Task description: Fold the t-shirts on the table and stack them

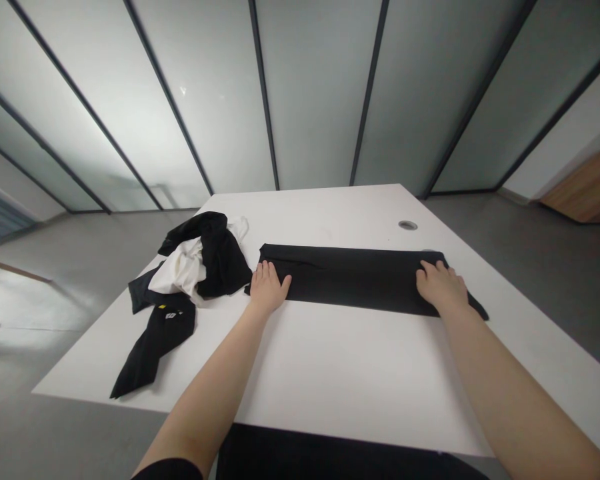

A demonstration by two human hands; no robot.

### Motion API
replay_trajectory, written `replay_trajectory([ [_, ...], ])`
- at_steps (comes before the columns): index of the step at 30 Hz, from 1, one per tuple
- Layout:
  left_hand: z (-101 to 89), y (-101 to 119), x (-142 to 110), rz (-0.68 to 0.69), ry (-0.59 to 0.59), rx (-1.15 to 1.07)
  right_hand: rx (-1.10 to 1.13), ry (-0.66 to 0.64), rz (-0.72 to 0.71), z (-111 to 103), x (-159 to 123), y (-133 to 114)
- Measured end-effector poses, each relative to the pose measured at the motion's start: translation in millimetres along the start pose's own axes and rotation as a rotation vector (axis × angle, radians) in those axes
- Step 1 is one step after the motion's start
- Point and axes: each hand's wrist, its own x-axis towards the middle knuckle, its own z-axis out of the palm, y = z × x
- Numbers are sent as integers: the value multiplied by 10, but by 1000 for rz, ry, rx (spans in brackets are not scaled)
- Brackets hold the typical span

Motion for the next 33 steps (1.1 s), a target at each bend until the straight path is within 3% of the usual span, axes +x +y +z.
replay_trajectory([
  [6,7,-20,6,16,37,-42,52,65,-43,-7,49,135],
  [9,-17,-18,15,86,79,-67,6,65,-51,-61,56,123],
  [13,-62,2,18,276,57,-149,-43,-26,-75,-204,37,57],
  [16,-78,15,15,338,-4,-185,-17,-115,-67,-312,18,29],
  [25,-101,-12,20,315,-37,-175,-41,-149,174,-367,39,52],
  [33,-72,-42,28,328,-17,-180,-9,-159,218,-348,65,190],
])
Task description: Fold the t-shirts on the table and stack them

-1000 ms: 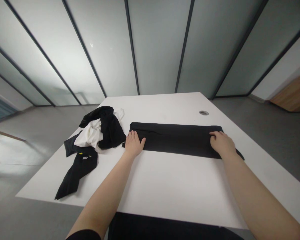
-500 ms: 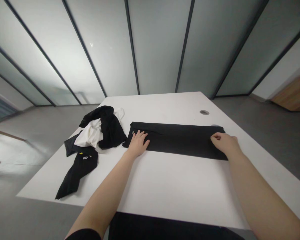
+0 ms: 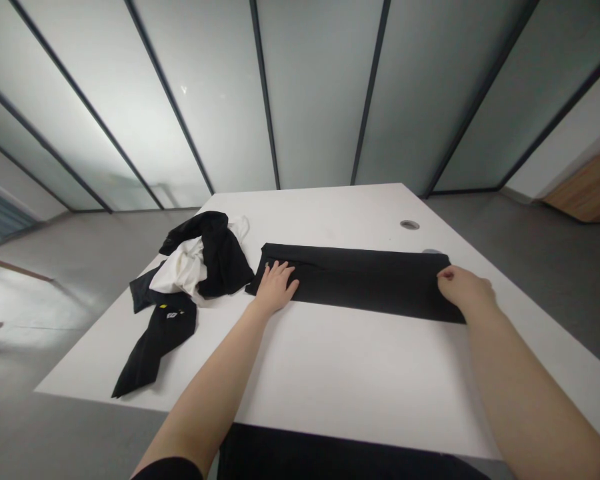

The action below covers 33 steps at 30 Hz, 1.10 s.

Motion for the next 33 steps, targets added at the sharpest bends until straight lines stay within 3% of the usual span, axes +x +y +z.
replay_trajectory([
  [7,22,-39,21,-20,44,-35,54,75,-68,93,127,173],
  [11,6,-96,60,-57,113,-39,88,61,-31,110,148,218],
  [15,-39,-193,76,-88,137,-21,105,24,2,43,100,204],
  [23,-97,-256,79,-53,147,-16,205,86,-94,-116,-66,65],
  [33,-162,-347,81,-69,102,-30,214,68,7,86,167,301],
])
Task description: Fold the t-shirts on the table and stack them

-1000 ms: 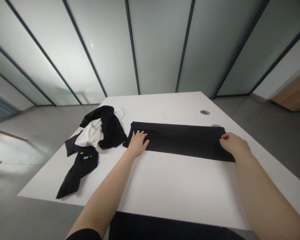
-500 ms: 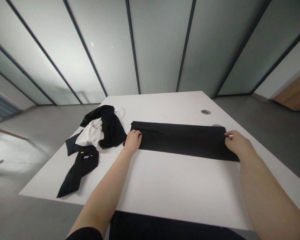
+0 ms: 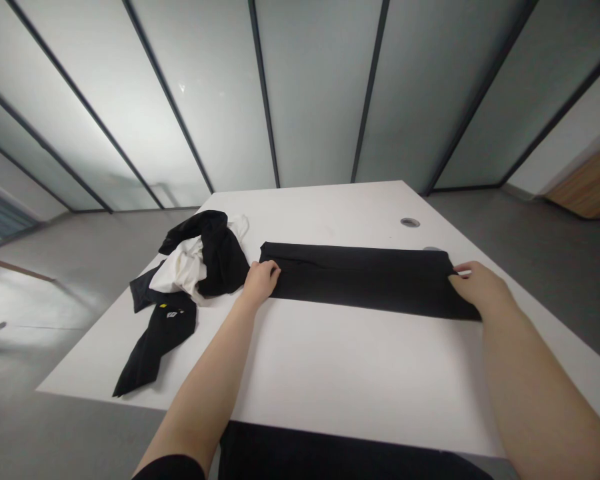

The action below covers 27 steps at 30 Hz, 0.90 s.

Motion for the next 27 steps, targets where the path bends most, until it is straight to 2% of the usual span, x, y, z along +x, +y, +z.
replay_trajectory([
  [4,9,-31,1,-11,1,24,-36,-35,24,34,78,58],
  [8,18,-45,3,-45,4,57,-83,-47,14,-4,0,8],
  [10,2,-19,-3,-82,36,78,-142,1,25,-34,-98,-79],
  [13,-31,113,-30,-105,145,88,-158,176,-18,-24,-277,-300],
  [14,-35,188,-46,-88,176,79,-126,210,-92,6,-343,-395],
  [16,-16,372,-89,-4,190,46,-66,202,-358,107,-492,-607],
  [18,42,578,-138,122,141,17,-45,121,-609,250,-671,-829],
  [21,171,825,-199,296,-6,8,-60,-84,-870,473,-957,-1110],
  [24,284,914,-228,337,-138,39,-123,-238,-961,614,-1138,-1246],
  [27,349,869,-229,264,-152,70,-176,-258,-899,638,-1131,-1224],
])
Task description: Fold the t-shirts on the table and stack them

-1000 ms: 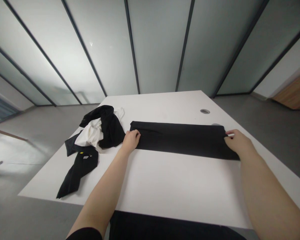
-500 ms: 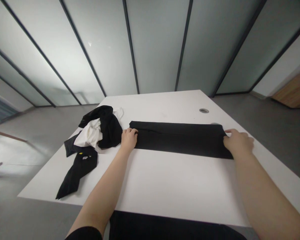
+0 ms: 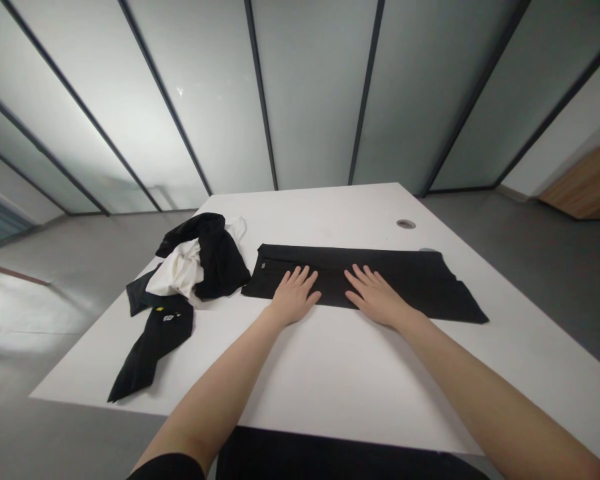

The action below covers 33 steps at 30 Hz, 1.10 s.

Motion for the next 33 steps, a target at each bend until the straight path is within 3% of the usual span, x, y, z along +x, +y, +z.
replay_trajectory([
  [4,47,-107,2,-133,40,6,-22,-7,165,-57,-18,221],
  [11,1,-389,-25,-489,59,92,-60,42,432,-138,-32,593],
  [18,-81,-694,-59,-554,50,165,-74,96,635,-202,-81,1023],
  [23,-77,-768,-73,-547,83,177,-63,147,684,-188,-128,1170],
  [28,-95,-688,-67,-558,148,202,-43,206,727,-213,-128,1087],
  [30,-93,-589,-44,-537,162,201,-35,235,656,-233,-96,974],
  [33,-72,-409,2,-429,123,163,-7,238,419,-220,-32,719],
])
